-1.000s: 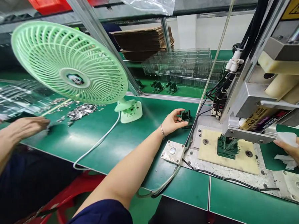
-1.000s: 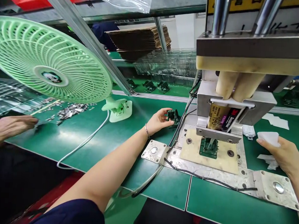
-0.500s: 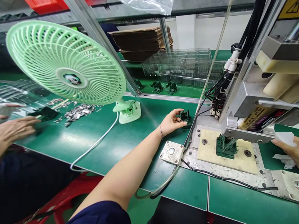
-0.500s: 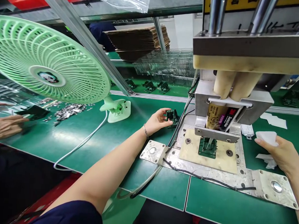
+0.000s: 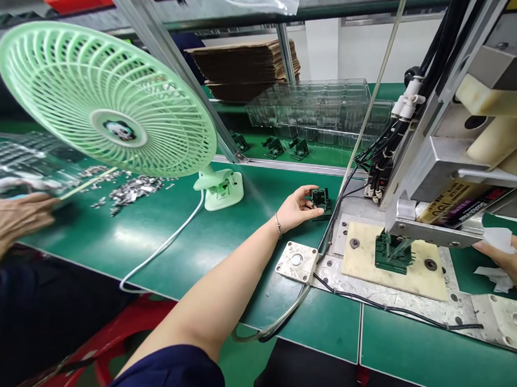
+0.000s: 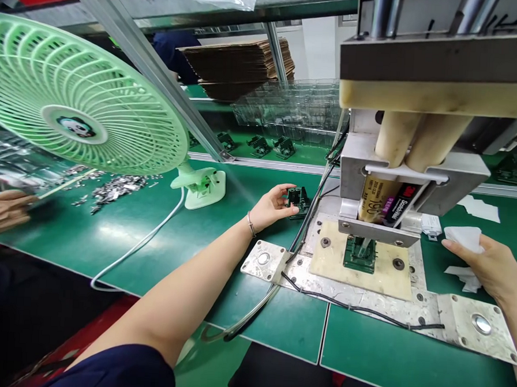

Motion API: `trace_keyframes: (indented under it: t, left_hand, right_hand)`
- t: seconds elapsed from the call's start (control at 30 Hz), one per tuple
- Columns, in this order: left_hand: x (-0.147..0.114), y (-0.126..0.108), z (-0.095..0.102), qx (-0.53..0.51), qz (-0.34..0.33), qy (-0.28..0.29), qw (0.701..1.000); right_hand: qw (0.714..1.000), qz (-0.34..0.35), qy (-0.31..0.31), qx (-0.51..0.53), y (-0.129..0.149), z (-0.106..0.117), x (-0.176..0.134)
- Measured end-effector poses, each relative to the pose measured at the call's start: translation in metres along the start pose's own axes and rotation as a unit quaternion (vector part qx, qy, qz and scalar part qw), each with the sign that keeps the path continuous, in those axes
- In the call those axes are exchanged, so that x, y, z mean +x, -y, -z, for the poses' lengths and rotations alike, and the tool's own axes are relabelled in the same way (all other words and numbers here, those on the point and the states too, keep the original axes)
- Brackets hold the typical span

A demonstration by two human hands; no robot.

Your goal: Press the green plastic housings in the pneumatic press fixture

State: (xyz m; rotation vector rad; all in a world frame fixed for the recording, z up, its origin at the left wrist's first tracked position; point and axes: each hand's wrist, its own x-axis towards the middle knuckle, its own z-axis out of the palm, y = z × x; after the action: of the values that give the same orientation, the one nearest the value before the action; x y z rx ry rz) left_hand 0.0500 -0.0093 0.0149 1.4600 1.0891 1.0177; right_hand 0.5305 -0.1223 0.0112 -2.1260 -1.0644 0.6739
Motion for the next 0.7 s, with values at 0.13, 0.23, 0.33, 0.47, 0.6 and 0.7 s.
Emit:
trace_keyframes:
  t: [0.13, 0.23, 0.33, 0.47, 0.6, 0.7]
  left_hand:
    - [0.0, -0.0006, -0.0004, -0.002, 0.001, 0.001, 1.0]
    - [0.0003, -0.0001, -0.0004, -0.004, 0.0, 0.0, 1.0]
    - [0.0004, 0.0004, -0.0004, -0.005, 0.001, -0.001, 1.0]
    - [0.0001, 0.0006, -0.0007, -0.004, -0.003, -0.001, 1.0]
    - [0.0001, 0.0011, -0.0011, -0.004, -0.004, -0.001, 1.0]
    - [0.0004, 0.0014, -0.001, -0.006, -0.003, 0.001, 1.0]
  right_hand:
    - [1.0, -0.021, 0.004, 0.004, -0.004, -0.0012, 0.0036]
    - [1.0, -0.024, 0.003, 0.008, -0.0056, -0.0012, 0.005]
    - [1.0, -0.023, 0.003, 0.004, -0.0035, -0.0002, 0.0037]
    - [1.0, -0.022, 0.001, 0.0, 0.0002, 0.0006, 0.0009]
    - [1.0, -0.017, 0.003, 0.005, -0.0012, -0.0001, 0.0009]
    - [1.0, -0.016, 0.006, 0.001, -0.0036, 0.0001, 0.0022]
